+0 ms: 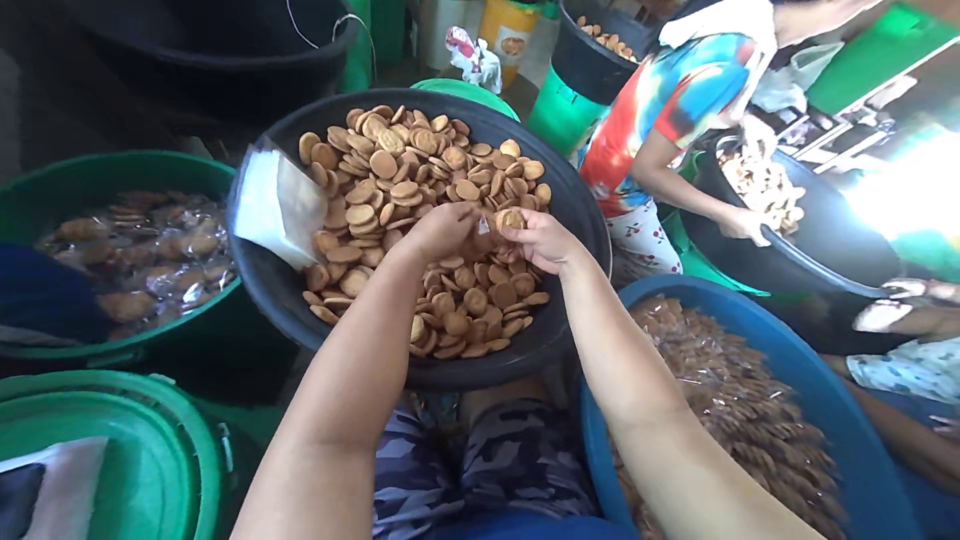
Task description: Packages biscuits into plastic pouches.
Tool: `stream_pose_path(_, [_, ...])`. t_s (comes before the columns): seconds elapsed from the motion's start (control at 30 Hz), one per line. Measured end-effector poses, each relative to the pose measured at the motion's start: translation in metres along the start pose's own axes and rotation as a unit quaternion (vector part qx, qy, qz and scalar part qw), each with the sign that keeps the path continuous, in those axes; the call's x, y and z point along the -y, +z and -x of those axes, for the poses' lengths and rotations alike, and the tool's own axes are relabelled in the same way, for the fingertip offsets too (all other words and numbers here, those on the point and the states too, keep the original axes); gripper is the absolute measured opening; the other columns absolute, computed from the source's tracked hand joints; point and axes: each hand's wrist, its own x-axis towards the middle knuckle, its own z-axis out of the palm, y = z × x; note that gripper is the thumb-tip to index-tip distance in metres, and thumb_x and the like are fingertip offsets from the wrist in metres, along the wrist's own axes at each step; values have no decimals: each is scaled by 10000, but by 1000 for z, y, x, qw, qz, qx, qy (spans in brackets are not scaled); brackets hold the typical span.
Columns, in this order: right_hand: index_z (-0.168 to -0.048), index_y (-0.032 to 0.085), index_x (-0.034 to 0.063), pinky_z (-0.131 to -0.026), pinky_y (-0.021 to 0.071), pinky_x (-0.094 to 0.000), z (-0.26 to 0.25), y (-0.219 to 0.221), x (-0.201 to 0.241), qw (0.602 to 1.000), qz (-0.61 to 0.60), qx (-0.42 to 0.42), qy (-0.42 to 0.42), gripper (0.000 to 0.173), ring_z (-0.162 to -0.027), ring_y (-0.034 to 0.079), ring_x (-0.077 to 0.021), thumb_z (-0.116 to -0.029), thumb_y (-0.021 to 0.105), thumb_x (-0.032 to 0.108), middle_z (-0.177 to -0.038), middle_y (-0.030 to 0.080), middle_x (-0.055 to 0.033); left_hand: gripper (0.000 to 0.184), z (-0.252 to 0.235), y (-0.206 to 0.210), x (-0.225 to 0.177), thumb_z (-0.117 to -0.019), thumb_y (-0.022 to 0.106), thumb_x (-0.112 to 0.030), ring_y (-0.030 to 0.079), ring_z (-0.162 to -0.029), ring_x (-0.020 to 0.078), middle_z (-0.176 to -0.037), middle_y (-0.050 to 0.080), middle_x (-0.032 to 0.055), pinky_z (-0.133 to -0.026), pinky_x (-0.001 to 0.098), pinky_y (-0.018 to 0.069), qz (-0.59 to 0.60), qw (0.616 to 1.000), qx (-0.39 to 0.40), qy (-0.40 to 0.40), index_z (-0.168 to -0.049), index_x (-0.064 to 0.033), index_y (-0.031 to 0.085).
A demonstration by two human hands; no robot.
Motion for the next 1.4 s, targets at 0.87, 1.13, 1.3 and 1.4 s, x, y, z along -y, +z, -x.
stream_pose_path(0.87, [-1091, 786, 11, -946, 579, -466, 6, 29, -4, 864, 362, -136, -323, 183, -1026, 733, -270, -975, 677, 99, -1082, 763, -156, 402, 19, -10, -26, -1136, 324, -344, 690, -1061, 184, -1233, 697, 42, -906, 450, 575, 289, 953, -57, -77, -1292, -131, 627])
stream_pose_path(1.13, [-895, 627, -19, -600, 554, -401, 13, 41, 5, 944, 178, -204, -187, 320, -624, 632, -216, -1047, 607, 261, -751, 637, -135, 507, 3, -2, -7, -1087, 484, -427, 644, -910, 347, -966, 668, 222, -849, 618, 491, 147, 961, -186, -142, -1037, 35, 685])
stream_pose_path(1.3, [-754, 459, 157, -399, 343, -191, 11, 46, 10, 956, -271, 19, 110, 436, -391, 361, -43, -1108, 322, 370, -511, 394, 49, 288, 11, 3, -22, -1109, 439, -282, 665, -985, 41, -1125, 716, -33, -878, 265, 541, 296, 925, -229, 71, -1100, -106, 667])
stream_pose_path(1.4, [-828, 547, 139, -458, 398, -203, 7, 47, 9, 971, -230, -34, 54, 365, -479, 428, -38, -1106, 391, 318, -609, 482, 43, 278, 9, 14, -28, -1099, 488, -302, 689, -849, 47, -943, 731, -50, -803, 280, 578, 282, 910, -289, 98, -941, -116, 620])
